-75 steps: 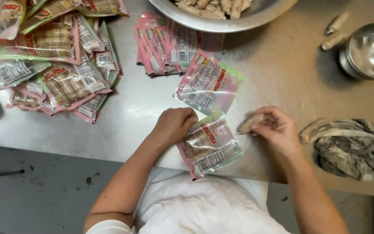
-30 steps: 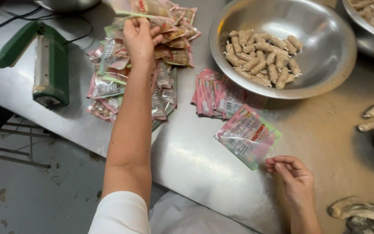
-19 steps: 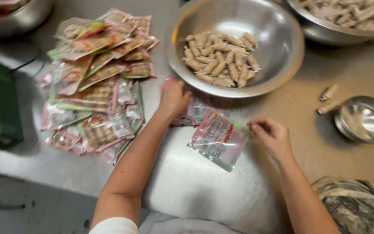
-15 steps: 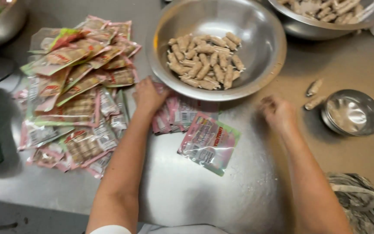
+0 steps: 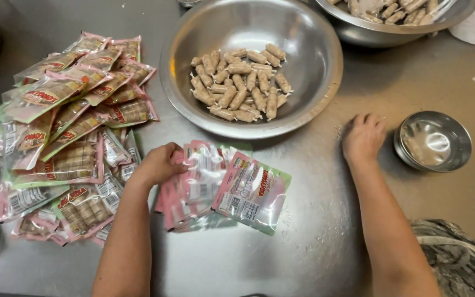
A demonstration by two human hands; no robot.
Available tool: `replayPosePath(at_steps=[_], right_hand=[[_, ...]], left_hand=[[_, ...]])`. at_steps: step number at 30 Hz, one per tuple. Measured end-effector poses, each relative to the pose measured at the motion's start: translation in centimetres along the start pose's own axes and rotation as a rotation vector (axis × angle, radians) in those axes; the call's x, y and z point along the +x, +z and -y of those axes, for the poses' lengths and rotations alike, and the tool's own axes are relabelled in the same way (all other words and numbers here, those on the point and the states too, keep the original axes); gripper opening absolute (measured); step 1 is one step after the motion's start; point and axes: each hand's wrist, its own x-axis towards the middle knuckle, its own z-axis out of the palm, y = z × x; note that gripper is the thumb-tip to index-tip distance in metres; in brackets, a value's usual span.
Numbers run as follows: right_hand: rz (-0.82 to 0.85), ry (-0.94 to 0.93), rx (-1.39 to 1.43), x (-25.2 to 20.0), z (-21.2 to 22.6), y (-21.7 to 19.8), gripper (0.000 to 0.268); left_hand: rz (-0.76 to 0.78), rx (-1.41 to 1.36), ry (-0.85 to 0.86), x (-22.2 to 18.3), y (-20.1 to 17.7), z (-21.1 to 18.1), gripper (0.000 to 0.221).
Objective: The person is manually packaging small, wrapped food items into plastic pouches on a stainless steel production table.
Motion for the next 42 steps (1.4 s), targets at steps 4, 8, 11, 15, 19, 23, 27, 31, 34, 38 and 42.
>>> replayPosePath(at_steps=[4,8,11,15,19,23,27,31,34,38,42], right_hand=[[0.177,-0.071,0.093,-5.4,4.4,-8.4,0.022],[0.081,-0.183,0.041,-4.0,5.6,-13.1,0.030],[-0.176,-0.395,0.255,1.1,11.2,-15.5,0.030],[0.089,-0.745,0.744,8.2,27.0,-16.1,0.030],[-0.077,-0.887,0.468,12.6,36.4,-9.5,0.022],[0.367,-0.871,-0.163,9.6,37.2,-12.0,0.024],[0.508,-0.714,-0.356,10.0,30.4,-11.8,0.027],[0.665,-0.570,-0.372,9.2,21.8,-10.4,0.032],[0.936,-0.621,-0.198,10.0,16.2,-15.1,0.039],[1.150,-0.612,0.021,11.4,11.8,-21.4,0.035],[0.959,-0.489,0.169,16.8,11.5,-18.3,0.046]], left_hand=[[-0.067,-0.011,0.013,0.5,-2.8,-2.4,0.075],[-0.457,-0.777,0.128,12.5,-1.5,1.5,0.078],[-0.589,-1.008,-0.012,16.7,0.5,-0.6,0.070],[-0.829,-1.239,0.054,14.6,2.0,-6.4,0.071],[-0.856,-1.250,0.176,12.8,2.6,-8.0,0.081],[-0.801,-1.273,0.191,10.3,3.1,-5.7,0.071],[-0.911,-1.124,0.373,8.8,0.1,-6.9,0.072],[-0.946,-1.131,0.460,9.1,1.0,-6.9,0.077],[-0.902,-1.133,0.504,8.9,0.8,-8.3,0.074],[-0.925,-1.092,0.503,8.6,0.3,-8.5,0.075],[-0.918,-1.098,0.511,8.7,0.3,-8.0,0.075]])
